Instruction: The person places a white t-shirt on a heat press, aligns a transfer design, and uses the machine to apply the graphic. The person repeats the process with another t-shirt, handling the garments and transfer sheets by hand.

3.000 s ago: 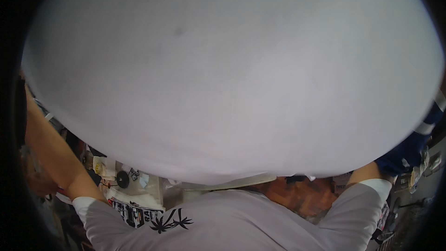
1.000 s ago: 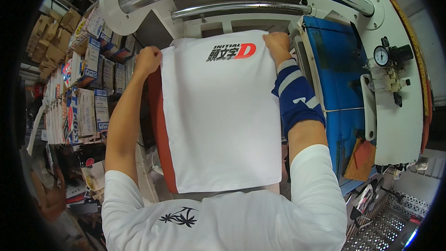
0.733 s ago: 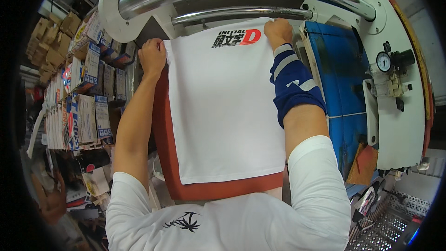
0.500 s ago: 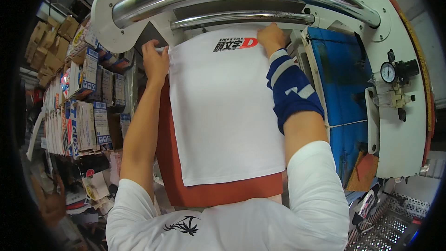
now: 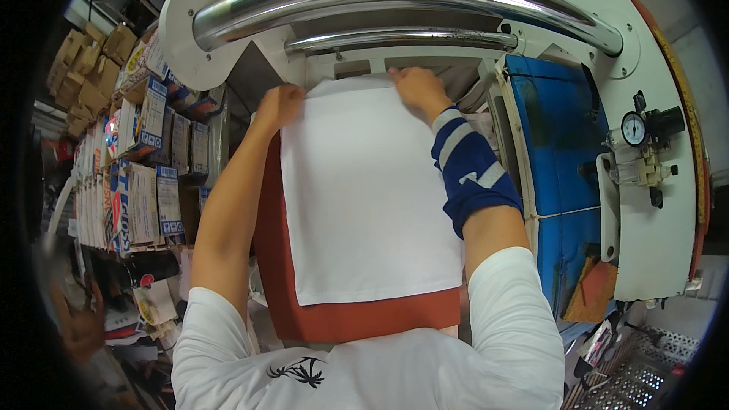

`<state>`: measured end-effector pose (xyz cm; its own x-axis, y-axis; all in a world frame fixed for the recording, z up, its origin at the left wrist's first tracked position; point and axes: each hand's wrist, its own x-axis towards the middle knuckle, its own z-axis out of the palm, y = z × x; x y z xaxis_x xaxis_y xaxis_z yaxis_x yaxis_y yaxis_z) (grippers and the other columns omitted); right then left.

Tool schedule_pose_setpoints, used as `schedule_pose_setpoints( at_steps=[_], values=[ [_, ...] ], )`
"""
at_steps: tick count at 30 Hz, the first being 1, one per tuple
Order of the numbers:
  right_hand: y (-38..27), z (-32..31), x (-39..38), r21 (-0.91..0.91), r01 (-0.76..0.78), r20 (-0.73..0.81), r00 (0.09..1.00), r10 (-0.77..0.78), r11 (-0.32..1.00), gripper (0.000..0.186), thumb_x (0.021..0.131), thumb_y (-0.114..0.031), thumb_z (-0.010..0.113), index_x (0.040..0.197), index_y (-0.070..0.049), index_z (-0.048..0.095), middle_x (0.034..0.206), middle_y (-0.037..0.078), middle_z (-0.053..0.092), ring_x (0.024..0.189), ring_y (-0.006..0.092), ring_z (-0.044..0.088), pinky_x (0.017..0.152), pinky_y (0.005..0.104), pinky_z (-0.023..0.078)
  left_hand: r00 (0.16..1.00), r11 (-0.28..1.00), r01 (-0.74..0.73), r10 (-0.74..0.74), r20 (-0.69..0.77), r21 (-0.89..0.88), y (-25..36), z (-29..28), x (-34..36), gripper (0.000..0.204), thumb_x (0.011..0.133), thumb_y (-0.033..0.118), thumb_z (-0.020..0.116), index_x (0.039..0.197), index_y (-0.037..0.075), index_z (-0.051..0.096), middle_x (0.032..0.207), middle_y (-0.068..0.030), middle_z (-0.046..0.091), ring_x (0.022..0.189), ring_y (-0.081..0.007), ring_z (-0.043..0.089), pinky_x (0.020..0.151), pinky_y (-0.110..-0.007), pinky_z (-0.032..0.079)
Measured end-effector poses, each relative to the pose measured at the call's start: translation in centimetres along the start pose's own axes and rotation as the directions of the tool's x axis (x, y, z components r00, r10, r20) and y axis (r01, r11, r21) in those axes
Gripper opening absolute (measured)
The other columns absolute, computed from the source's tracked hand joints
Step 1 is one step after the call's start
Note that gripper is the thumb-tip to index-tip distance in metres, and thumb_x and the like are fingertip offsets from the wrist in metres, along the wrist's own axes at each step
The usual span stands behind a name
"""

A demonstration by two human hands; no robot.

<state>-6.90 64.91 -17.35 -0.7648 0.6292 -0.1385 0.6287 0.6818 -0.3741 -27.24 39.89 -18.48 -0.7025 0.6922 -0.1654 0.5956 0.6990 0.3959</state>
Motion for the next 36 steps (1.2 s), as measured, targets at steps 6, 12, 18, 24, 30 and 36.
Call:
schedule_pose_setpoints(
  at_steps=[6, 12, 18, 24, 30, 36],
  values=[
    [8.4, 2.2, 3.8, 0.728, -0.607, 0.45, 0.774, 0.445, 0.32, 0.029, 0.098, -0.029, 0.059, 0.094, -0.002, 0.07, 0.095, 0.016, 0.073, 0.089, 0.0283, 0.073, 0.079, 0.0439, 0.058, 0.89, 0.895, 0.441, -0.445, -0.103, -0.064, -1.6, 0.3, 1.2, 0.045, 0.09, 0.041, 0.061, 0.112, 0.005, 0.076, 0.124, -0.0204, 0.072, 0.125, -0.0391, 0.062, 0.11, -0.059, 0.037],
    [9.4, 3.5, 7.0, 0.896, -0.426, 0.331, 0.827, 0.454, 0.122, 0.017, 0.092, -0.018, 0.063, 0.093, -0.001, 0.07, 0.079, 0.013, 0.071, 0.079, 0.0272, 0.073, 0.068, 0.0414, 0.06, 0.913, 0.915, 0.382, -0.395, -0.097, -0.13, 0.1, -1.3, 1.1, 0.038, 0.086, 0.035, 0.066, 0.103, 0.003, 0.078, 0.122, -0.0218, 0.072, 0.121, -0.0364, 0.064, 0.113, -0.059, 0.031],
    [3.9, 0.2, 4.3, -0.02, -0.208, -0.043, 0.977, 0.207, 0.978, 0.038, 0.096, -0.034, 0.061, 0.116, -0.004, 0.073, 0.119, 0.02, 0.072, 0.106, 0.0417, 0.069, 0.094, 0.0473, 0.055, 0.9, 0.953, 0.19, -0.073, -0.43, 0.234, 0.9, 1.1, -0.8, 0.031, 0.094, 0.031, 0.062, 0.093, 0.004, 0.078, 0.101, -0.0144, 0.077, 0.102, -0.0361, 0.069, 0.108, -0.058, 0.035],
    [-1.5, 0.4, 1.0, -0.114, 0.042, 0.282, 0.96, -0.009, 0.993, 0.06, 0.1, -0.053, 0.047, 0.13, -0.007, 0.07, 0.141, 0.023, 0.061, 0.133, 0.0416, 0.056, 0.112, 0.0474, 0.043, 0.985, 0.988, -0.146, 0.15, -0.086, 0.052, 2.1, 2.1, -1.8, 0.028, 0.095, 0.025, 0.06, 0.107, 0.003, 0.074, 0.111, -0.0164, 0.074, 0.11, -0.0391, 0.067, 0.104, -0.061, 0.042],
    [-0.2, 0.8, -4.7, -0.046, 0.185, -0.111, 0.976, -0.189, 0.982, 0.055, 0.102, -0.05, 0.052, 0.132, -0.006, 0.067, 0.137, 0.021, 0.063, 0.131, 0.041, 0.055, 0.11, 0.0469, 0.044, 0.851, 0.92, -0.361, 0.259, -0.457, -0.151, -1.3, -1.9, -7.6, 0.033, 0.095, 0.004, 0.052, 0.124, 0.001, 0.068, 0.128, -0.0203, 0.068, 0.121, -0.0403, 0.062, 0.107, -0.041, 0.048],
    [7.9, 3.7, -28.1, 0.254, -0.012, -0.506, 0.85, 0.143, 0.967, 0.029, 0.093, -0.023, 0.071, 0.111, 0.0, 0.071, 0.111, 0.018, 0.072, 0.104, 0.0355, 0.068, 0.093, 0.0426, 0.053, 0.776, 0.796, -0.588, 0.606, -0.176, 0.147, -3.8, 2.1, -28.0, 0.052, 0.087, -0.004, 0.059, 0.139, 0.003, 0.06, 0.141, -0.0135, 0.062, 0.14, -0.0396, 0.048, 0.124, -0.055, 0.029]
  ],
)
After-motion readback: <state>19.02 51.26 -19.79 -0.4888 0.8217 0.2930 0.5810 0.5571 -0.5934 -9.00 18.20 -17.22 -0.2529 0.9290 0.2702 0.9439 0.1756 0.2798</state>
